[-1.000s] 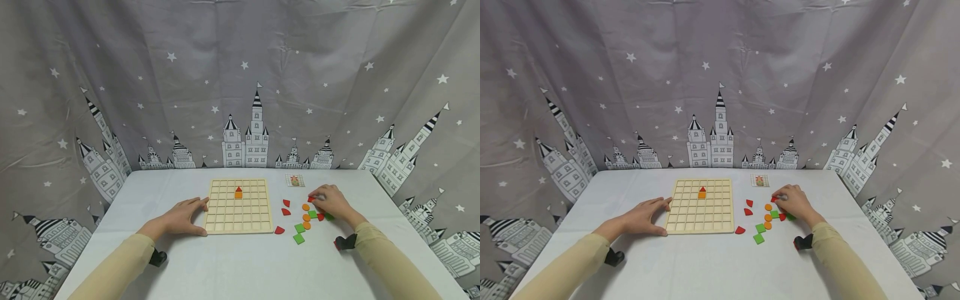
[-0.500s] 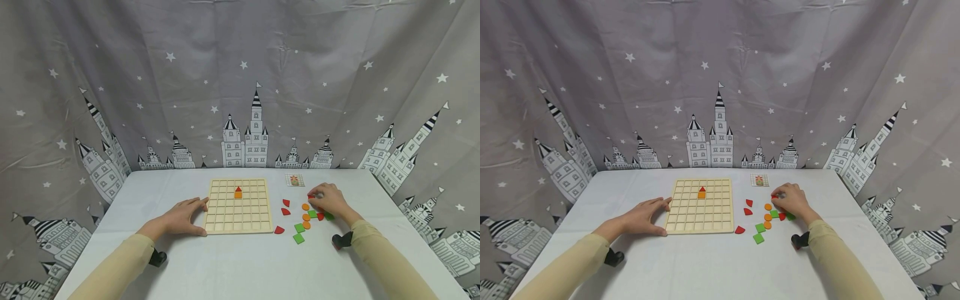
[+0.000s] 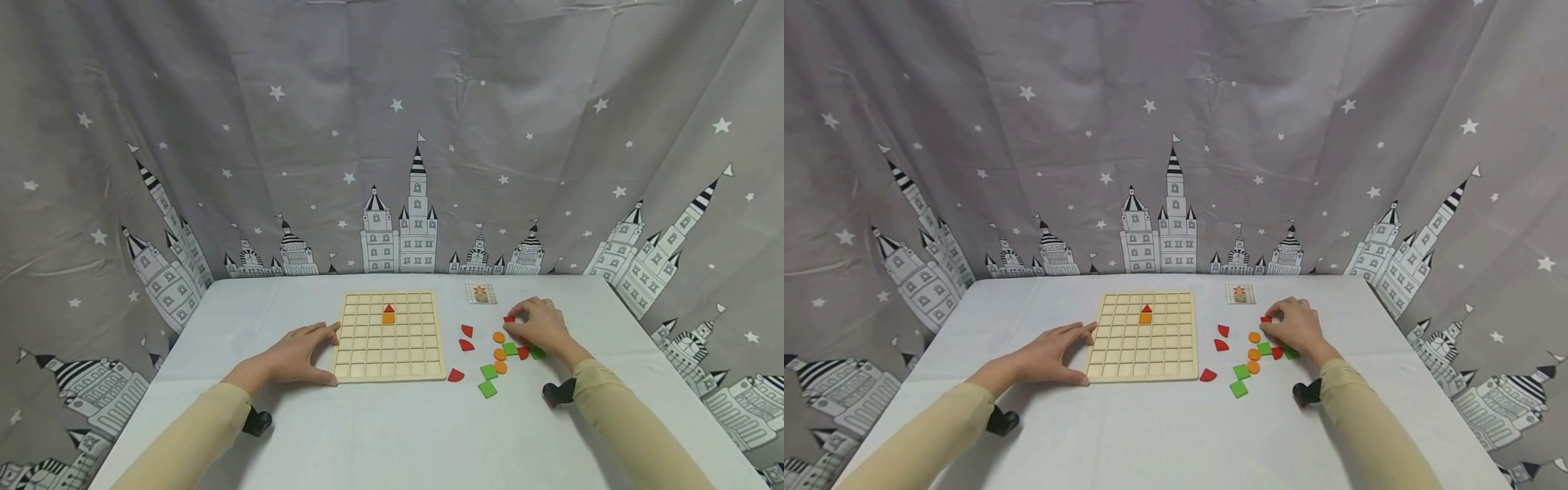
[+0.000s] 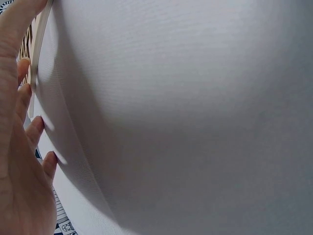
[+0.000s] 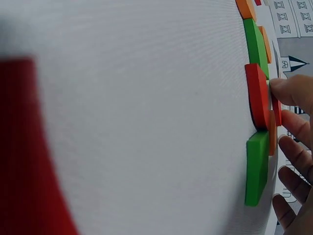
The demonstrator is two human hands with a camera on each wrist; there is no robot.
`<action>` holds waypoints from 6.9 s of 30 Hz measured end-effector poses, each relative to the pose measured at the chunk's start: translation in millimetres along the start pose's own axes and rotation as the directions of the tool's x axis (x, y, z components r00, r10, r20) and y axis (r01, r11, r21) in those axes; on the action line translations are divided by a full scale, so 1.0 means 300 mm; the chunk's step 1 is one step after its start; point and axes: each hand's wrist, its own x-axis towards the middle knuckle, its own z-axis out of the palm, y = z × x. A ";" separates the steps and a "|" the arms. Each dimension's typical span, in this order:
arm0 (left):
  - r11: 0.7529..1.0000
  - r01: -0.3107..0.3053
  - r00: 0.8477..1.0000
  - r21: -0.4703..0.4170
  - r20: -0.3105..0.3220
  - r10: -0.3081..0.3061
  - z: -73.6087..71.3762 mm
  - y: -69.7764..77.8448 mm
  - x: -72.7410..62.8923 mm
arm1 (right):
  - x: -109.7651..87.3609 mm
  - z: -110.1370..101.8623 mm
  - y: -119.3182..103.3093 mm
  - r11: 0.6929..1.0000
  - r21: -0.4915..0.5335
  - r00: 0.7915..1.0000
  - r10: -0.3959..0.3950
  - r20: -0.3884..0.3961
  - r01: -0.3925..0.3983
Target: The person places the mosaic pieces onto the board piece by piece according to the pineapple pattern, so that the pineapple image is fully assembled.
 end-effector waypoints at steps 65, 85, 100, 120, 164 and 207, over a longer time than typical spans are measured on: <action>1.000 0.019 1.000 0.013 -0.004 -0.019 0.009 -0.009 0.010 | 0.023 -0.002 -0.012 0.994 0.046 0.994 -0.098 -0.051 0.100; 1.000 0.027 1.000 0.004 0.013 -0.027 -0.003 0.004 0.011 | 0.107 0.197 -0.526 0.944 0.096 0.948 -0.314 -0.042 0.317; 0.999 0.033 0.999 -0.002 0.018 -0.033 -0.006 0.005 0.014 | 0.153 0.316 -0.609 0.976 -0.033 0.975 -0.217 -0.056 0.215; 1.000 -0.016 1.000 -0.009 0.009 0.016 -0.008 0.003 0.004 | 0.131 0.320 -0.624 0.966 -0.088 0.959 -0.254 -0.127 0.245; 1.000 0.002 1.000 -0.010 0.015 -0.002 -0.006 0.001 0.002 | 0.152 0.300 -0.621 0.967 0.058 0.969 -0.245 -0.042 0.247; 1.000 -0.013 1.000 -0.013 -0.004 0.013 -0.001 0.000 -0.001 | 0.011 0.070 -0.241 0.972 -0.115 0.978 -0.197 0.065 0.204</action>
